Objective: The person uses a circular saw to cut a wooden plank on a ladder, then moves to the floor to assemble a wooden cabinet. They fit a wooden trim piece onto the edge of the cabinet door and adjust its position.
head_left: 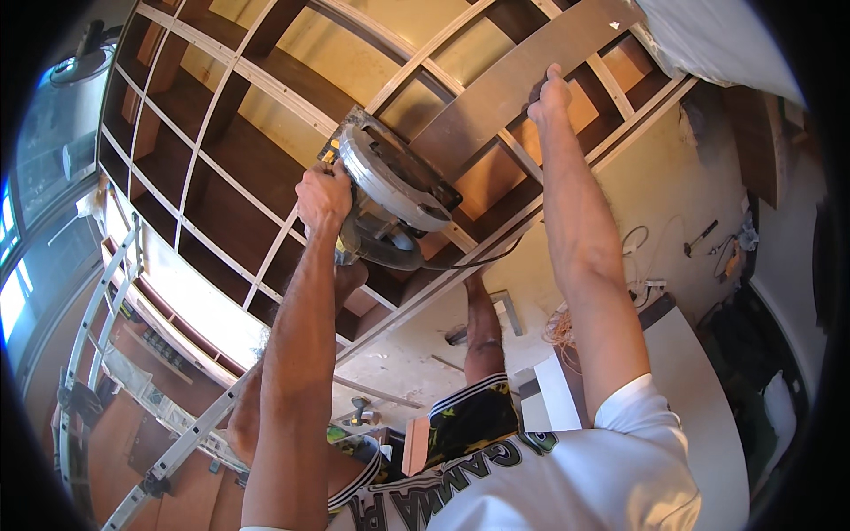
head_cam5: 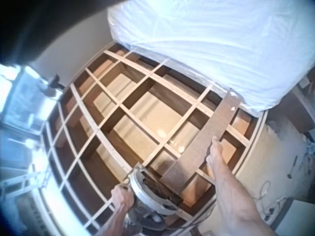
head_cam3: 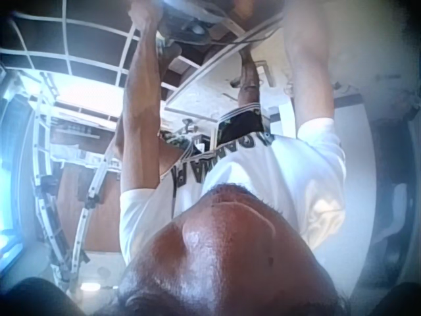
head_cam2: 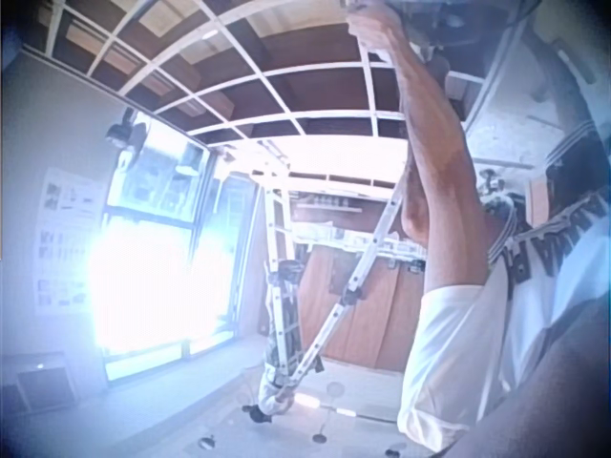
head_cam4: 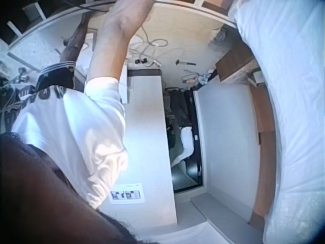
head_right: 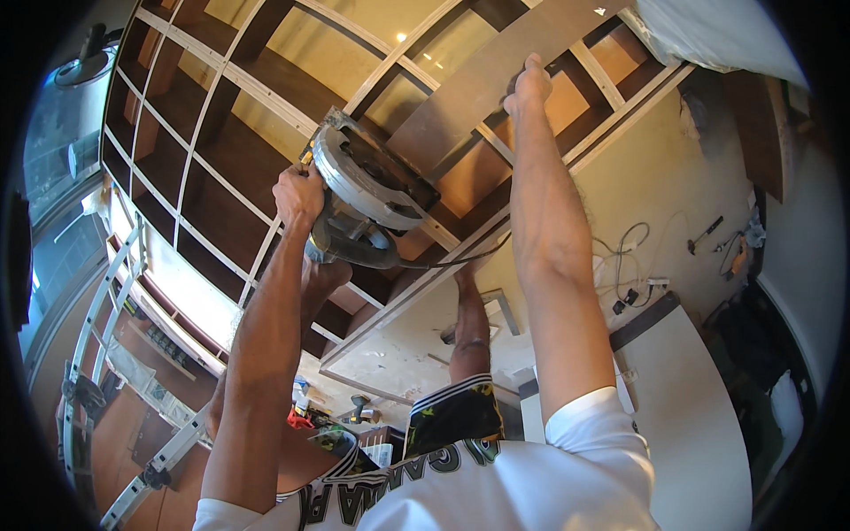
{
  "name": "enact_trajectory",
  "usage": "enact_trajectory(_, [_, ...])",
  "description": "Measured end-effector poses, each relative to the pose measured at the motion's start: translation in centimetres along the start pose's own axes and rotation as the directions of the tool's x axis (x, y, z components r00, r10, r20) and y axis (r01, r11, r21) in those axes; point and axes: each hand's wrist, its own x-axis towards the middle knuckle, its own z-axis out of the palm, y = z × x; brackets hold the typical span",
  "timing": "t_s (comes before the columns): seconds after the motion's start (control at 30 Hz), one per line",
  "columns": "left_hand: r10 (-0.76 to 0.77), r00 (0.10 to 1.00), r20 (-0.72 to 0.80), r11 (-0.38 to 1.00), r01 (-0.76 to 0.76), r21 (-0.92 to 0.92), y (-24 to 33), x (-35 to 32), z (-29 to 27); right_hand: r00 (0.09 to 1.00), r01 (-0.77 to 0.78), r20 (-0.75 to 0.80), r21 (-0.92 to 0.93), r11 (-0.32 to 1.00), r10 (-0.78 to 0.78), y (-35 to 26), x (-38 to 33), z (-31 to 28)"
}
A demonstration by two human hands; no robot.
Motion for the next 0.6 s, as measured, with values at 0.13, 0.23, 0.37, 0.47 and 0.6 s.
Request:
enact_trajectory(0.13, [0.03, 1.0, -0.001, 0.999, -0.031, -0.021, -0.4, -0.1, -0.1, 0.998, -0.012, -0.069, 0.004, 1.0, 0.012, -1.1, -2.2, 1.3])
enact_trajectory(0.23, [0.104, 0.995, -0.006, 0.991, -0.104, -0.079, -1.8, 0.2, 0.1, 0.99, 0.042, -0.133, 0.025, 0.999, -0.038, -1.7, -4.2, 2.3])
enact_trajectory(0.37, [0.229, 0.973, -0.006, 0.956, -0.226, -0.186, -4.6, 0.6, 0.5, 0.95, 0.268, -0.167, 0.006, 0.964, -0.263, -1.6, -3.4, 2.2])
enact_trajectory(0.47, [0.272, 0.962, -0.007, 0.936, -0.266, -0.228, -4.7, 0.4, 0.2, 0.939, 0.241, -0.236, -0.07, 0.968, -0.251, -2.0, -4.2, 2.6])
enact_trajectory(0.6, [0.308, 0.951, 0.017, 0.917, -0.292, -0.272, -6.0, 1.1, 0.1, 0.92, 0.237, -0.264, -0.209, 0.949, -0.288, -2.7, -5.3, 2.8])
